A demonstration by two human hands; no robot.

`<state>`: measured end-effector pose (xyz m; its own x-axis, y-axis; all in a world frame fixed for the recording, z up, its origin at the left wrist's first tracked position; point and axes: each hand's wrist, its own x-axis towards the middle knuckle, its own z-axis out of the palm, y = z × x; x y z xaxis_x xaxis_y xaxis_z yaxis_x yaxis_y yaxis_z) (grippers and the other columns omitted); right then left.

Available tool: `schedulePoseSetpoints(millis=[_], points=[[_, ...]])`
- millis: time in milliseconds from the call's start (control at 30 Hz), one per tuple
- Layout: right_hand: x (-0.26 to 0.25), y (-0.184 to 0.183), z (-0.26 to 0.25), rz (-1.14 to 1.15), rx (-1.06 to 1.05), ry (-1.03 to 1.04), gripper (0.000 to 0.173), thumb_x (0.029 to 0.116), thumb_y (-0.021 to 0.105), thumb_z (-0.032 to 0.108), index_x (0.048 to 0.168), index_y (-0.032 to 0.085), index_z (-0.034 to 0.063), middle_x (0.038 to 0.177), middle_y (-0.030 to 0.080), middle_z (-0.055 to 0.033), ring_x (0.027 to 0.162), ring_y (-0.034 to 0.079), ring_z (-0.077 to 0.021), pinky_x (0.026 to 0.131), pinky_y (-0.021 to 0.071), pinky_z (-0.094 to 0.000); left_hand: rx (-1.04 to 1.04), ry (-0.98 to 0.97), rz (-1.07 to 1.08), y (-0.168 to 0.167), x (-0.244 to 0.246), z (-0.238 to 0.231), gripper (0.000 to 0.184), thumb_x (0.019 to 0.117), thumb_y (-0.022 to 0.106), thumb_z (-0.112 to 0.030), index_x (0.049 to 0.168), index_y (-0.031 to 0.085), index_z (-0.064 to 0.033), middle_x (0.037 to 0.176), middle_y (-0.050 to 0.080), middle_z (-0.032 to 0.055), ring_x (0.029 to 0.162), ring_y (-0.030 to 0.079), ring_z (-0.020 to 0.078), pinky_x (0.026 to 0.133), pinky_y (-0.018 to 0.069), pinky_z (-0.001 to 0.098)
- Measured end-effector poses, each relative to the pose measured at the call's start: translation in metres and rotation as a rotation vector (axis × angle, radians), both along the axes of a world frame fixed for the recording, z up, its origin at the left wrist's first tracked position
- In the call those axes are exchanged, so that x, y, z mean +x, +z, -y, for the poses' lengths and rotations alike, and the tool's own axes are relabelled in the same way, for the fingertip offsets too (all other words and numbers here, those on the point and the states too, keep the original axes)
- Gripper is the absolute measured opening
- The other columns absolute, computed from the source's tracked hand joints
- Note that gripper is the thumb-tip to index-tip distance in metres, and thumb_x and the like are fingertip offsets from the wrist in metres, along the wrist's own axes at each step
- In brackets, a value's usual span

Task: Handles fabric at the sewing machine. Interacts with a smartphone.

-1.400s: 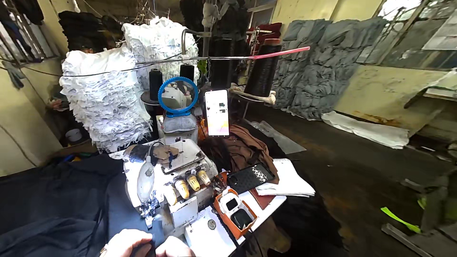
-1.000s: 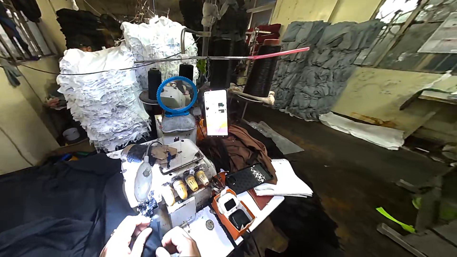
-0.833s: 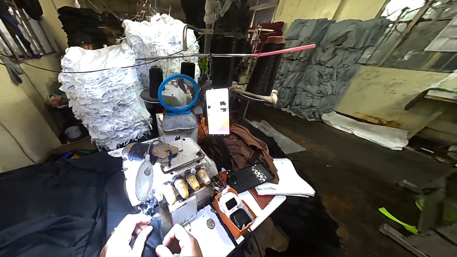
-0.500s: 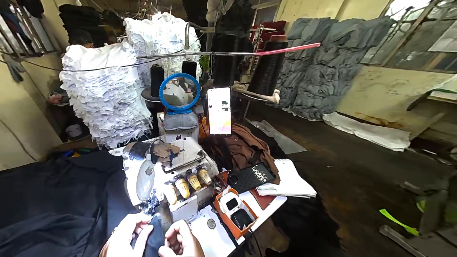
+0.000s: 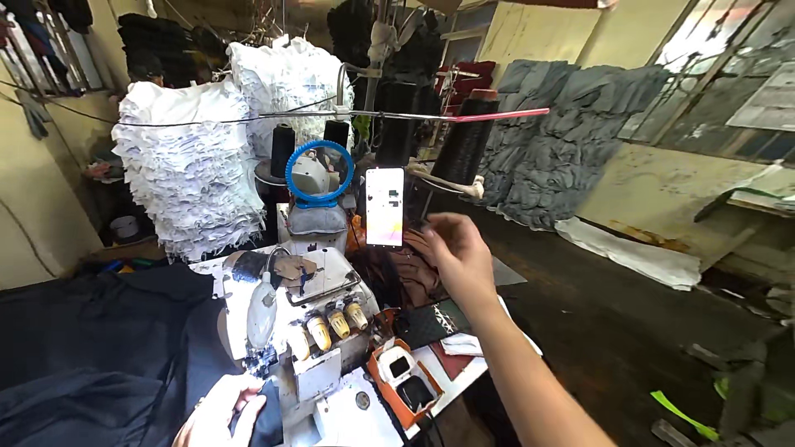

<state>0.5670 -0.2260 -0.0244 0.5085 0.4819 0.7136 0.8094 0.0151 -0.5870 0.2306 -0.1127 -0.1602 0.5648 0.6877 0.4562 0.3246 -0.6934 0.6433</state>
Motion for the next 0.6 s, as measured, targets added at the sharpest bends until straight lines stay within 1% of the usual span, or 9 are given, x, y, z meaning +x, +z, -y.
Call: schedulePoseSetpoints(millis=[100, 167, 200, 267, 333, 400, 467, 533, 600], points=[[0.038, 0.023, -0.031, -0.096, -0.123, -0.012, 0.046, 0.0997, 0.064, 0.014, 0.143, 0.051, 0.0037, 0.132, 0.060, -0.0200, 0.116, 0.063, -0.0275, 0.097, 0.0525, -0.0461, 0.007, -0.007, -0.003, 0.000, 0.000, -0.001, 0.017, 0.0943, 0.067, -0.010, 0.105, 0.072, 0.0025, 0.096, 0.072, 0.0171, 0.083, 0.070, 0.0258, 0.078, 0.0574, 0.0409], [0.050, 0.031, -0.045, -0.251, -0.186, 0.026, 0.060, 0.0972, 0.067, 0.010, 0.151, 0.041, 0.0051, 0.143, 0.052, -0.0228, 0.123, 0.059, -0.0307, 0.101, 0.0502, -0.0471, 0.018, -0.008, -0.004, 0.000, 0.001, -0.001, 0.017, 0.0943, 0.067, -0.009, 0.104, 0.072, 0.0028, 0.095, 0.072, 0.0171, 0.082, 0.070, 0.0265, 0.077, 0.0573, 0.0414], [0.053, 0.031, -0.051, -0.337, -0.221, 0.048, 0.068, 0.0958, 0.068, 0.008, 0.155, 0.035, 0.0067, 0.144, 0.051, -0.0229, 0.122, 0.060, -0.0311, 0.099, 0.0517, -0.0472, 0.021, -0.007, -0.004, 0.000, 0.001, 0.000, 0.017, 0.0940, 0.067, -0.009, 0.104, 0.072, 0.0029, 0.095, 0.072, 0.0171, 0.082, 0.070, 0.0269, 0.077, 0.0575, 0.0419], [0.054, 0.026, -0.059, -0.498, -0.278, 0.079, 0.078, 0.0929, 0.068, 0.003, 0.159, 0.027, 0.0124, 0.140, 0.055, -0.0220, 0.109, 0.066, -0.0312, 0.087, 0.0565, -0.0478, 0.017, -0.007, -0.004, 0.001, 0.001, 0.000, 0.017, 0.0940, 0.067, -0.009, 0.105, 0.073, 0.0030, 0.095, 0.073, 0.0168, 0.084, 0.071, 0.0272, 0.079, 0.0578, 0.0430], [0.057, 0.015, -0.064, -0.588, -0.312, 0.118, 0.084, 0.0903, 0.066, 0.000, 0.160, 0.023, 0.0168, 0.138, 0.056, -0.0223, 0.110, 0.065, -0.0334, 0.089, 0.0558, -0.0511, 0.021, -0.011, 0.005, 0.000, 0.001, -0.001, 0.016, 0.0939, 0.067, -0.008, 0.104, 0.073, 0.0027, 0.095, 0.073, 0.0167, 0.084, 0.071, 0.0268, 0.079, 0.0577, 0.0427], [0.058, 0.004, -0.068, -0.583, -0.327, 0.133, 0.084, 0.0881, 0.065, -0.002, 0.159, 0.025, 0.0162, 0.135, 0.057, -0.0222, 0.109, 0.065, -0.0333, 0.088, 0.0557, -0.0520, 0.027, -0.008, 0.003, -0.001, 0.000, -0.001, 0.015, 0.0941, 0.067, -0.008, 0.104, 0.073, 0.0020, 0.095, 0.073, 0.0159, 0.084, 0.071, 0.0259, 0.079, 0.0577, 0.0418], [0.057, -0.002, -0.070, -0.553, -0.337, 0.123, 0.079, 0.0874, 0.063, -0.006, 0.157, 0.031, 0.0130, 0.134, 0.058, -0.0217, 0.111, 0.065, -0.0325, 0.090, 0.0544, -0.0521, 0.031, -0.003, -0.002, -0.002, 0.000, -0.001, 0.016, 0.0939, 0.067, -0.008, 0.104, 0.073, 0.0020, 0.095, 0.073, 0.0159, 0.084, 0.071, 0.0261, 0.079, 0.0576, 0.0413], [0.058, -0.005, -0.071, -0.534, -0.326, 0.113, 0.067, 0.0899, 0.060, -0.006, 0.151, 0.039, 0.0083, 0.131, 0.061, -0.0214, 0.110, 0.066, -0.0315, 0.090, 0.0544, -0.0510, 0.031, -0.002, -0.002, -0.001, 0.001, -0.001, 0.016, 0.0937, 0.067, -0.008, 0.104, 0.073, 0.0021, 0.095, 0.073, 0.0159, 0.084, 0.071, 0.0261, 0.079, 0.0575, 0.0411], [0.058, -0.005, -0.072, -0.547, -0.303, 0.118, 0.051, 0.0958, 0.058, -0.001, 0.145, 0.046, 0.0055, 0.126, 0.063, -0.0203, 0.105, 0.067, -0.0287, 0.088, 0.0546, -0.0483, 0.026, -0.001, -0.003, 0.000, 0.001, 0.000, 0.016, 0.0943, 0.067, -0.009, 0.104, 0.073, 0.0024, 0.095, 0.073, 0.0163, 0.084, 0.071, 0.0267, 0.079, 0.0574, 0.0421]])
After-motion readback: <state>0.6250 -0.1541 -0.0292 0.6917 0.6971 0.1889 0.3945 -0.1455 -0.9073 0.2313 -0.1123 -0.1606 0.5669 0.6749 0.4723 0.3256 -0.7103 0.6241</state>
